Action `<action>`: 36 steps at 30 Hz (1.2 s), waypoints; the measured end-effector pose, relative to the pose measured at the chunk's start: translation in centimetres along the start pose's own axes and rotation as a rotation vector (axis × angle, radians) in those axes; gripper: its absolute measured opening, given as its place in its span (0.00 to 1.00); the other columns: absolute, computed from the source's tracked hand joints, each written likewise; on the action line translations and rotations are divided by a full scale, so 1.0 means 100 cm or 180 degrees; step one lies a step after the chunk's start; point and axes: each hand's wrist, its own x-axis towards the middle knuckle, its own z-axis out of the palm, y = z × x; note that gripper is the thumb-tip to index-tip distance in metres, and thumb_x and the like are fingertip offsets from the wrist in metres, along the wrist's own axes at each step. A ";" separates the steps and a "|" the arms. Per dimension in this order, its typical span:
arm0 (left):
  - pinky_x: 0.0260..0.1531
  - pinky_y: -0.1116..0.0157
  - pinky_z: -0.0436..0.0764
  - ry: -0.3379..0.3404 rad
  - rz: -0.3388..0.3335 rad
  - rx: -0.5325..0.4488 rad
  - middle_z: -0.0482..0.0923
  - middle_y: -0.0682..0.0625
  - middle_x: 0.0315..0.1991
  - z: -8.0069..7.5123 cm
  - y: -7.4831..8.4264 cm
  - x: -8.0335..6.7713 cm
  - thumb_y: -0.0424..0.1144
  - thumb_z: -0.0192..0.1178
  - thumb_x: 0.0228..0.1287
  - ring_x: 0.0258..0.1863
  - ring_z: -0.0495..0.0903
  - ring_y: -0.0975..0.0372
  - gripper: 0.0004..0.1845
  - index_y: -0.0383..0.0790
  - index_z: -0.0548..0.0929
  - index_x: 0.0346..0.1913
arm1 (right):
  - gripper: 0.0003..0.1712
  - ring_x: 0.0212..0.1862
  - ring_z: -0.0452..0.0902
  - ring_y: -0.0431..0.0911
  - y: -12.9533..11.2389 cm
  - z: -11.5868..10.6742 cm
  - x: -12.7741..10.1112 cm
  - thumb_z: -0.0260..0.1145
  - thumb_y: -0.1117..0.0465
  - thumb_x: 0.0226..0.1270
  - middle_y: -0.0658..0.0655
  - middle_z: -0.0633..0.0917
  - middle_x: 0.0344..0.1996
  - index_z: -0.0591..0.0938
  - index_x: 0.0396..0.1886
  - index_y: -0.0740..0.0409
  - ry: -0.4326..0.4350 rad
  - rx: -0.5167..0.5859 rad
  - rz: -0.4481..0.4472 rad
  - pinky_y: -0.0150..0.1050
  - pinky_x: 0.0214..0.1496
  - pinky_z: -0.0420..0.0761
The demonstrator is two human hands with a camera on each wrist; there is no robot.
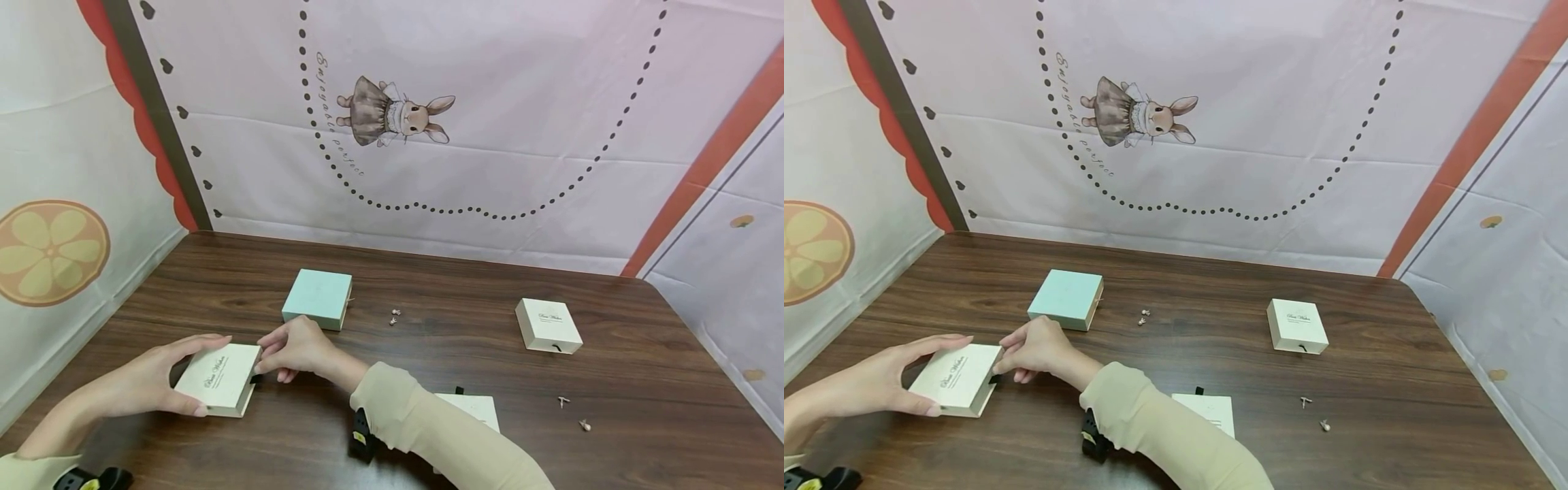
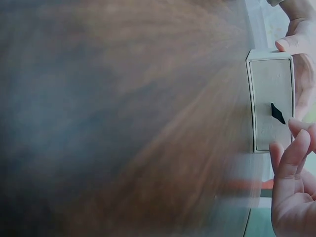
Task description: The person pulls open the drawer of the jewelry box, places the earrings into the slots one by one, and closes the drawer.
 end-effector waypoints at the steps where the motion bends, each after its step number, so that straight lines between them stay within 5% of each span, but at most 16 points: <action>1: 0.42 0.78 0.61 -0.0008 -0.0007 0.0006 0.68 0.49 0.59 0.000 0.000 0.000 0.52 0.74 0.35 0.53 0.58 0.84 0.46 0.52 0.66 0.64 | 0.15 0.09 0.70 0.38 0.000 -0.001 0.000 0.72 0.70 0.46 0.47 0.83 0.18 0.85 0.38 0.60 -0.0019 -0.0006 0.0000 0.34 0.15 0.77; 15: 0.45 0.73 0.61 0.0055 -0.0032 0.0059 0.66 0.50 0.62 -0.005 0.008 0.007 0.51 0.73 0.37 0.55 0.53 0.86 0.47 0.52 0.64 0.66 | 0.16 0.09 0.69 0.38 -0.003 -0.035 -0.006 0.69 0.70 0.50 0.52 0.85 0.23 0.83 0.42 0.64 -0.0235 0.0213 -0.0028 0.33 0.16 0.77; 23: 0.46 0.42 0.66 0.0167 -0.0090 0.0098 0.67 0.40 0.60 -0.005 0.026 0.027 0.53 0.70 0.42 0.57 0.66 0.43 0.43 0.46 0.66 0.64 | 0.16 0.09 0.69 0.38 -0.001 -0.054 -0.008 0.69 0.69 0.51 0.55 0.85 0.23 0.83 0.43 0.66 -0.0127 0.0196 -0.0062 0.33 0.16 0.77; 36: 0.48 0.41 0.66 0.0060 -0.0036 -0.0093 0.67 0.38 0.60 0.004 0.059 0.066 0.54 0.66 0.49 0.58 0.64 0.42 0.40 0.41 0.66 0.64 | 0.13 0.09 0.70 0.40 0.001 -0.088 -0.012 0.69 0.66 0.52 0.70 0.82 0.27 0.84 0.40 0.62 0.0096 0.0102 -0.0096 0.40 0.20 0.78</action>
